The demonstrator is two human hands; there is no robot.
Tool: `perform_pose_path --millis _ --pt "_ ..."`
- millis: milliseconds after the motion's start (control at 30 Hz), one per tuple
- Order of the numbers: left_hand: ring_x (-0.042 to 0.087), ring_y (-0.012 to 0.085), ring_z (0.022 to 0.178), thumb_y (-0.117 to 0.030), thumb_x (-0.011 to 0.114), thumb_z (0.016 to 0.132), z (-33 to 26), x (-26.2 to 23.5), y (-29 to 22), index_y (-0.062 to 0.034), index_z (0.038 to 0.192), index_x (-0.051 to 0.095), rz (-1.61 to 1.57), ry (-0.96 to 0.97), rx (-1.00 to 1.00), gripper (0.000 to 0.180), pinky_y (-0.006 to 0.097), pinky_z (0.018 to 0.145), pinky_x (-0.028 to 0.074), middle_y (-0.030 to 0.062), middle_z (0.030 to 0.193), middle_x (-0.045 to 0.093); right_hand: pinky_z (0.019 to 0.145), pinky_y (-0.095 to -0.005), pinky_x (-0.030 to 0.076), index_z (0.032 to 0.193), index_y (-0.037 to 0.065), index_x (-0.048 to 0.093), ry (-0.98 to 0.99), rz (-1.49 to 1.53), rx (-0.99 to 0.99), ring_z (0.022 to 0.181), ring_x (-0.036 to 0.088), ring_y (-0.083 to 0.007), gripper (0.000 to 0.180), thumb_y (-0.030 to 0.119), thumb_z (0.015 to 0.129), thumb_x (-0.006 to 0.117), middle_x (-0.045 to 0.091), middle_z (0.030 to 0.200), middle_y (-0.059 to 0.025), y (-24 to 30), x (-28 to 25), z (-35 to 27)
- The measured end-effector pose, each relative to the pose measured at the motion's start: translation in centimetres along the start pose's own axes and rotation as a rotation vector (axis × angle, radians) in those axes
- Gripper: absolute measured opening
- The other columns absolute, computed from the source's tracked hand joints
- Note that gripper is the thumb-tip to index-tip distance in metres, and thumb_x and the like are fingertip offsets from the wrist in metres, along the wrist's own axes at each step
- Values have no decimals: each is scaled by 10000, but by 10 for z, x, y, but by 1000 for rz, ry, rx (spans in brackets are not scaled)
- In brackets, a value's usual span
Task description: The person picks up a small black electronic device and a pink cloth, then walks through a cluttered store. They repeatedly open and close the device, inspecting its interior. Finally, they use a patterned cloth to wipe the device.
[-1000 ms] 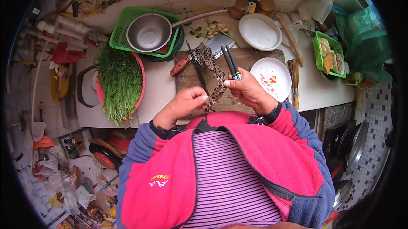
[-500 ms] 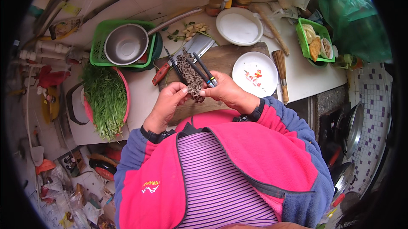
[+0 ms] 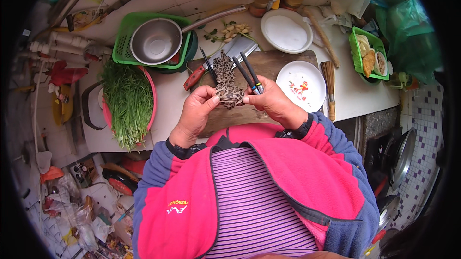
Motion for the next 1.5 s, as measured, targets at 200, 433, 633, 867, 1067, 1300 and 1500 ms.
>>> perform_pose_path --millis 200,433,633,867,1067,1300,1500 --pt "606 149 930 -45 578 919 -8 10 -10 -34 988 553 -102 71 21 75 325 855 517 47 992 613 448 -195 333 954 78 531 -14 6 12 545 461 -53 295 -14 756 730 586 820 -14 0 0 -4" --pt "607 147 907 -52 566 926 -15 5 -14 -34 985 545 -140 54 25 64 312 837 520 46 982 607 450 -197 350 941 73 524 -3 60 -23 541 474 -61 285 -8 759 729 613 817 -40 1 -6 -8" --pt "604 134 850 -73 590 907 -29 -12 -13 -37 975 539 -85 47 7 93 287 783 508 35 945 611 434 -198 338 929 67 518 -15 -32 -10 529 463 -58 277 -3 762 728 612 780 -42 -5 -13 -9" --pt "612 156 878 -92 563 914 -31 -26 -16 -22 1017 549 46 -30 -69 125 294 781 504 62 967 625 430 -198 306 954 61 514 59 -97 79 513 419 -56 218 85 831 692 573 739 -31 -14 -14 -12" --pt "628 226 950 -69 556 904 -21 9 -13 -6 1119 530 -299 98 14 226 373 858 516 137 1090 630 468 -202 299 976 64 523 227 161 96 530 394 -60 120 181 955 539 556 784 -45 -20 5 -10" --pt "636 212 922 -63 607 885 -1 38 13 -17 1156 506 -361 117 -130 293 373 812 542 109 1043 633 558 -190 397 1118 56 562 317 18 67 650 518 -57 230 220 960 529 614 783 -11 -18 21 -14" --pt "632 155 870 -14 607 871 3 29 19 -35 1098 528 -151 -36 -107 242 264 691 545 78 1004 631 550 -205 412 1066 41 572 345 -65 100 599 516 -60 203 208 965 515 616 728 -8 -21 22 -13"
Point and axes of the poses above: each hand's wrist, its own z-axis towards the middle knuckle, its own x-axis out of the palm, y = z × x, the point moved 6 cm from there along z, towards the middle knuckle
